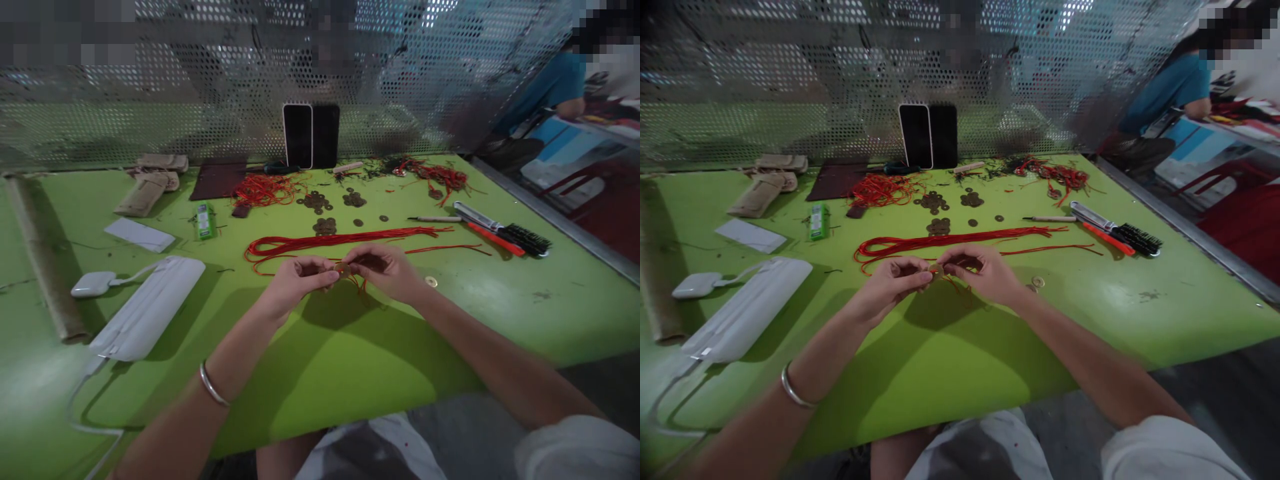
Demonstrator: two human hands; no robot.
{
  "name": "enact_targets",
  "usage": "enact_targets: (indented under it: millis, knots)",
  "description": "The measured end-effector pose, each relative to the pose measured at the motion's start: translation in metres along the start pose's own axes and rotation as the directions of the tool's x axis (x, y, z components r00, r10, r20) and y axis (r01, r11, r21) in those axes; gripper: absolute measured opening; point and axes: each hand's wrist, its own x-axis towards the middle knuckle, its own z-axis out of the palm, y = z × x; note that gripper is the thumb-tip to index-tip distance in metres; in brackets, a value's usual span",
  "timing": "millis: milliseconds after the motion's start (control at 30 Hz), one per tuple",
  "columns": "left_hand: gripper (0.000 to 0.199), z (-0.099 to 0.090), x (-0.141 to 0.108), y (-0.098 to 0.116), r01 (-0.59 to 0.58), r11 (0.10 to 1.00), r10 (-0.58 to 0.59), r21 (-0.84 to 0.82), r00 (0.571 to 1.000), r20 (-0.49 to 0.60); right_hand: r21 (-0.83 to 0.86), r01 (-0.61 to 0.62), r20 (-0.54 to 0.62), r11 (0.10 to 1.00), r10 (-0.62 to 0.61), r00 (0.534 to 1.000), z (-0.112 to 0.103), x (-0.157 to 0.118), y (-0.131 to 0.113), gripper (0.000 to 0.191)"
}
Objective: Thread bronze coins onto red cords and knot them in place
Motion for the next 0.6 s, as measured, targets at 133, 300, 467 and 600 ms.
enact_targets:
  millis: [133,300,467,600]
  knots:
    - [0.024,0.001,0.001,-0.002,-0.006,1.000,0.007,0.018,0.999,-0.043,-0.042,0.030,0.020,0.999,-0.029,0.999,0.001,-0.001,-0.001,0.023]
    - [0.026,0.000,0.003,-0.006,-0.024,0.996,0.032,0.085,0.995,-0.095,-0.277,0.145,0.078,0.950,-0.129,0.989,0.001,-0.001,-0.007,0.025]
    - [0.022,0.002,0.002,-0.005,-0.023,0.994,0.036,0.109,0.992,-0.122,-0.401,0.222,0.117,0.889,-0.191,0.975,0.005,-0.002,-0.013,0.022]
    - [0.021,0.005,0.001,-0.003,-0.038,0.987,0.062,0.159,0.988,-0.144,-0.399,0.229,0.102,0.888,-0.205,0.973,0.007,-0.003,-0.012,0.019]
